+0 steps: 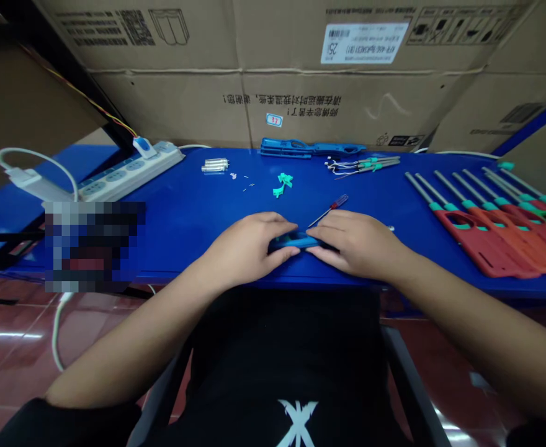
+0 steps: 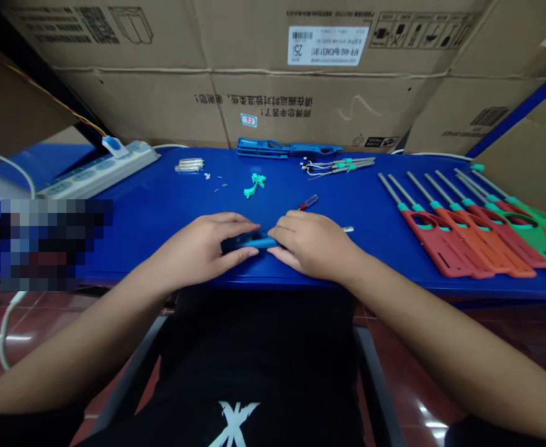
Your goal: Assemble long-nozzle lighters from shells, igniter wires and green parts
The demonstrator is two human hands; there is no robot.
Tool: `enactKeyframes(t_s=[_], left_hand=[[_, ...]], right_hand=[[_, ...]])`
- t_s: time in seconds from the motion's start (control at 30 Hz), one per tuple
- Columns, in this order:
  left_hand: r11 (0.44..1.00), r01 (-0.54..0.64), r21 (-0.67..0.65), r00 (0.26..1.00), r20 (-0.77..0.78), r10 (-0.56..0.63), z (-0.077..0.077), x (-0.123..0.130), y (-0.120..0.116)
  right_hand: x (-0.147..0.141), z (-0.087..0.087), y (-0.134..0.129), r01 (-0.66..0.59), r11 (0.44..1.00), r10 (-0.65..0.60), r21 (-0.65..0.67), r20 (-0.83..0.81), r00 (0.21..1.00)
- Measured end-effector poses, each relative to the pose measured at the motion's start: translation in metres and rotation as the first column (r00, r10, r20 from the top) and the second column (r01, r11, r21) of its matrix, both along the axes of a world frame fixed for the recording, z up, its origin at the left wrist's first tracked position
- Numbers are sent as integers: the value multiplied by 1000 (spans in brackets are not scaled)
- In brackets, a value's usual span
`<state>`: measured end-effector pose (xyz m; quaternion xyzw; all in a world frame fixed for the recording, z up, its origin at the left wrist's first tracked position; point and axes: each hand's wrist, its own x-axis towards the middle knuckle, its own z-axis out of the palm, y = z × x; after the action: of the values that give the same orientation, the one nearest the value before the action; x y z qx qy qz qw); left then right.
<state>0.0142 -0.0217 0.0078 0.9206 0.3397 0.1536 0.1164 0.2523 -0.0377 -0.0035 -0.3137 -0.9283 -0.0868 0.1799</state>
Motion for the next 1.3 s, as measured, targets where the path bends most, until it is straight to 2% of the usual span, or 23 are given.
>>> enactKeyframes(t_s=[0.13, 0.23, 0.4, 0.6, 0.87, 1.07, 1.3], left_hand=[[995, -72, -67, 997, -39, 70, -5, -25, 3], [989, -110, -102, 994, -4, 110, -6, -47, 4], [983, -105, -153, 993, 34, 112, -7, -68, 4], [987, -115, -112, 987, 102, 126, -13, -73, 0], [986, -135, -95, 980, 136, 147, -18, -71, -2], [987, -131, -92, 981, 131, 142, -17, -70, -4], [985, -148, -89, 977, 141, 159, -23, -72, -2]], right_hand=[[5, 0, 0, 0, 989, -2, -145, -14, 1000], [-1, 7, -1, -19, 987, 18, -162, -10, 1000], [-43, 26, 3, -64, 973, 89, -220, 107, 990], [-99, 42, 19, 1, 963, 110, -269, 396, 912], [-126, 40, 27, -31, 965, 149, -259, 451, 880], [-134, 39, 22, -16, 970, 127, -243, 450, 884], [-118, 35, 21, -4, 976, 86, -217, 368, 926]])
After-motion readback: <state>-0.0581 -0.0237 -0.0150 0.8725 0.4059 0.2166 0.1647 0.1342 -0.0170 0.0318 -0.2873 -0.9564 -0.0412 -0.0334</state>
